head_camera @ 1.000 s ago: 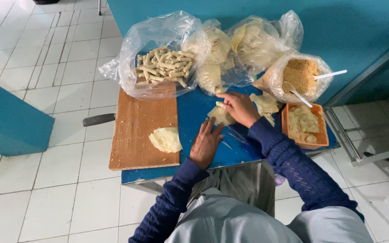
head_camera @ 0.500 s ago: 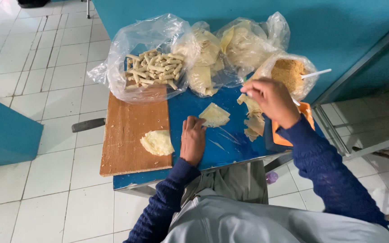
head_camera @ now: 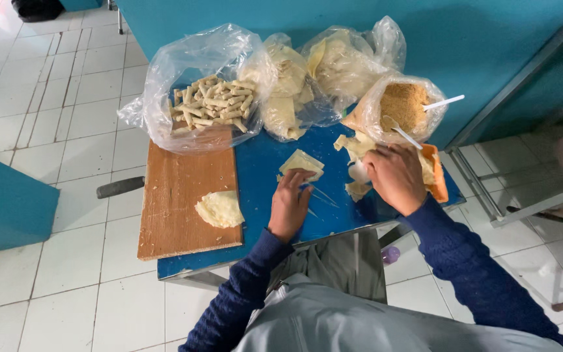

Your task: The person sits at a table and folds thin dough sheets one at a time into an accordion zigzag shape, pressing each fold by hand and placing the finished folded piece on the table. They occasionally reach into an orange container of filling and a bag of brown powder with a spoon while continuing to fold more sheets.

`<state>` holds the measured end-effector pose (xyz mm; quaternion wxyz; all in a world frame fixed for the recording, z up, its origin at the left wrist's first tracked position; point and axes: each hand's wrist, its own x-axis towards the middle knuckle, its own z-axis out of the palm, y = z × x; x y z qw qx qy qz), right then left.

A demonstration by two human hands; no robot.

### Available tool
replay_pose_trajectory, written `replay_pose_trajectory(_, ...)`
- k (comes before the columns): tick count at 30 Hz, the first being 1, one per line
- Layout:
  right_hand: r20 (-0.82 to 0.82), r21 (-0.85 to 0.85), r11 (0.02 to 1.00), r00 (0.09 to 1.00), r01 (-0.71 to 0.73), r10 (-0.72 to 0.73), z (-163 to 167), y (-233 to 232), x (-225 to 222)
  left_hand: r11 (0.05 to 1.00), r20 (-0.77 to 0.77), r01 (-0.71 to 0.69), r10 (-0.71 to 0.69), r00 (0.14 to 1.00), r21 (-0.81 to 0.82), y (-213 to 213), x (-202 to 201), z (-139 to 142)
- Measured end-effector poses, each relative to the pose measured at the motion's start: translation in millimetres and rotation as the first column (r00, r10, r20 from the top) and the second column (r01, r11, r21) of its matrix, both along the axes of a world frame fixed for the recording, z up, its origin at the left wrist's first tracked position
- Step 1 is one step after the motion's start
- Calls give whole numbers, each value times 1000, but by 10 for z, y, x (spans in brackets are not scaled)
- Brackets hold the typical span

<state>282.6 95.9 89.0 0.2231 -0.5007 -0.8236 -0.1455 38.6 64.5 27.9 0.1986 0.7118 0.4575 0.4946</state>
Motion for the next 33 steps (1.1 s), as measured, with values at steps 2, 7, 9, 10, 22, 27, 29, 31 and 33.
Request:
replay_pose_trajectory(2, -203, -340, 936, 979, -92, 23, 83, 38, -34, 988, 175, 127, -110, 978, -86, 83, 19, -37)
replay_pose_trajectory(7, -566, -510, 727, 816, -460, 119, 19, 107, -222, 840, 617, 493, -268, 740, -227, 231, 122, -229)
replay_pose_trajectory(9, -651, -495, 693, 752, -523, 103, -99, 116, -246, 708, 733, 615, -204, 649, -348, 241, 108, -330)
replay_pose_trajectory(10, -714, -483, 662, 696, -573, 82, -168, 120, -247, 735, 733, 594, -200, 650, -326, 239, 86, -376)
replay_pose_trajectory(22, -853, -348, 797, 519, -494, -51, -566, -134, -648, 876, 666, 398, -128, 735, -272, 50, 80, -353)
replay_pose_trajectory(27, -788, -282, 873, 615, -398, 26, -542, -201, -685, 897, 594, 299, -52, 803, -325, -1, 26, -389)
replay_pose_trajectory(29, -737, -325, 891, 675, -317, -29, -571, -182, -726, 876, 679, 385, -94, 728, -292, -64, -14, -381)
replay_pose_trajectory(31, -718, -272, 913, 696, -304, 18, -580, -125, -729, 866, 712, 421, -113, 693, -271, -135, -55, -335)
replay_pose_trajectory(33, -721, -127, 925, 673, -359, 162, -557, -23, -709, 867, 696, 413, -114, 709, -279, -242, -129, -264)
